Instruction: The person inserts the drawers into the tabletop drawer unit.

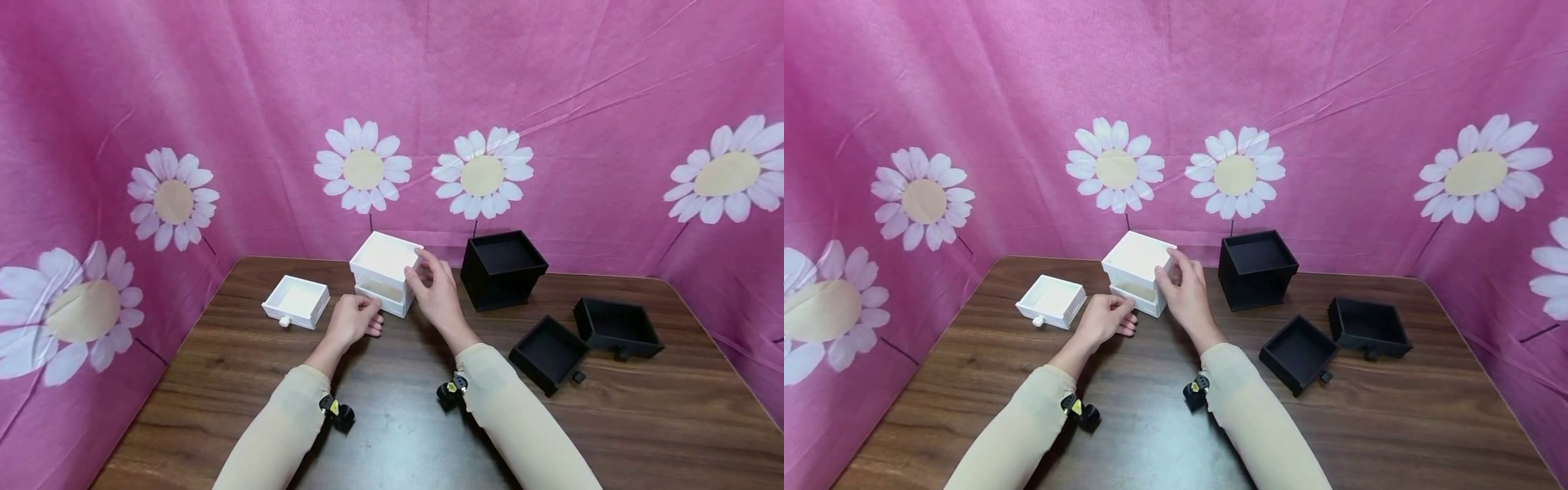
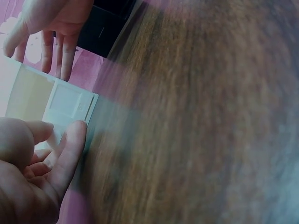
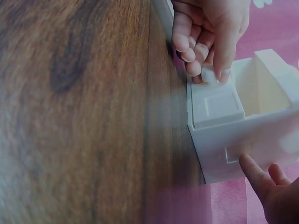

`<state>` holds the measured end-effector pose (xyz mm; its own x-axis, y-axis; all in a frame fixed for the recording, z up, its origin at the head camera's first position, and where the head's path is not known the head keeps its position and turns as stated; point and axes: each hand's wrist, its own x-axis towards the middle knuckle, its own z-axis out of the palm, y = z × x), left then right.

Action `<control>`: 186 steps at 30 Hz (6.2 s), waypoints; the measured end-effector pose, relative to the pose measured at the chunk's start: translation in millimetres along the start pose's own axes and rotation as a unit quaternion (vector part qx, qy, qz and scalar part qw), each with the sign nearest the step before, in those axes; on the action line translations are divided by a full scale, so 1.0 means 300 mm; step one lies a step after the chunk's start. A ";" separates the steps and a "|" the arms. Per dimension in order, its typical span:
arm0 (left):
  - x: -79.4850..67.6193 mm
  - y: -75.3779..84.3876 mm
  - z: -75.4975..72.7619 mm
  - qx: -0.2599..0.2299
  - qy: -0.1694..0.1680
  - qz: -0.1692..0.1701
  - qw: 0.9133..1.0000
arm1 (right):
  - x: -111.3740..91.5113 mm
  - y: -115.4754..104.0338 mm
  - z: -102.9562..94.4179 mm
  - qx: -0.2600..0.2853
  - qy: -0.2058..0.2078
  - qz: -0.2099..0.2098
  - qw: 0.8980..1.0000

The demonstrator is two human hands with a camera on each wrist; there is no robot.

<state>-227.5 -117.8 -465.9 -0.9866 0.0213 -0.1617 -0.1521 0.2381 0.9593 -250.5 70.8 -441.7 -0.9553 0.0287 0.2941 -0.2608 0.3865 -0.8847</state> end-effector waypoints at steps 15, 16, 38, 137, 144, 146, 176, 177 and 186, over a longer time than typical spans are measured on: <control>0.003 -0.003 0.003 0.003 -0.001 0.005 1.000 | -0.001 0.005 -0.003 0.002 -0.002 0.003 1.000; 0.002 -0.003 0.002 0.004 -0.001 0.005 1.000 | -0.001 0.004 -0.002 0.000 -0.001 0.002 1.000; -0.076 0.004 -0.081 0.015 -0.008 0.025 1.000 | 0.000 0.001 -0.017 -0.008 0.006 0.006 1.000; -0.182 -0.131 -0.499 0.032 0.085 -0.034 0.995 | -0.013 0.007 0.003 0.005 0.005 -0.011 1.000; -0.182 -0.124 -0.504 -0.044 0.085 -0.055 0.994 | -0.010 0.005 -0.003 0.002 0.008 -0.007 1.000; -0.184 -0.124 -0.507 -0.064 0.086 -0.062 0.992 | -0.011 0.006 -0.002 0.001 0.007 -0.003 1.000; -0.245 -0.121 -0.468 -0.129 0.065 -0.046 0.988 | -0.014 0.010 0.004 0.008 0.013 -0.012 1.000; -0.246 -0.122 -0.464 -0.130 0.064 -0.046 0.988 | -0.014 0.008 0.004 0.010 0.014 -0.012 1.000; -0.254 -0.128 -0.427 -0.129 0.051 -0.037 0.990 | -0.014 0.004 0.004 0.011 0.014 -0.011 1.000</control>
<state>-154.2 -253.0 -460.6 -0.9709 -0.0885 -0.2225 -0.2216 -0.0200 0.9749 -247.1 69.9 -444.4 -0.9454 0.0457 0.3226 -0.2844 0.3669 -0.8857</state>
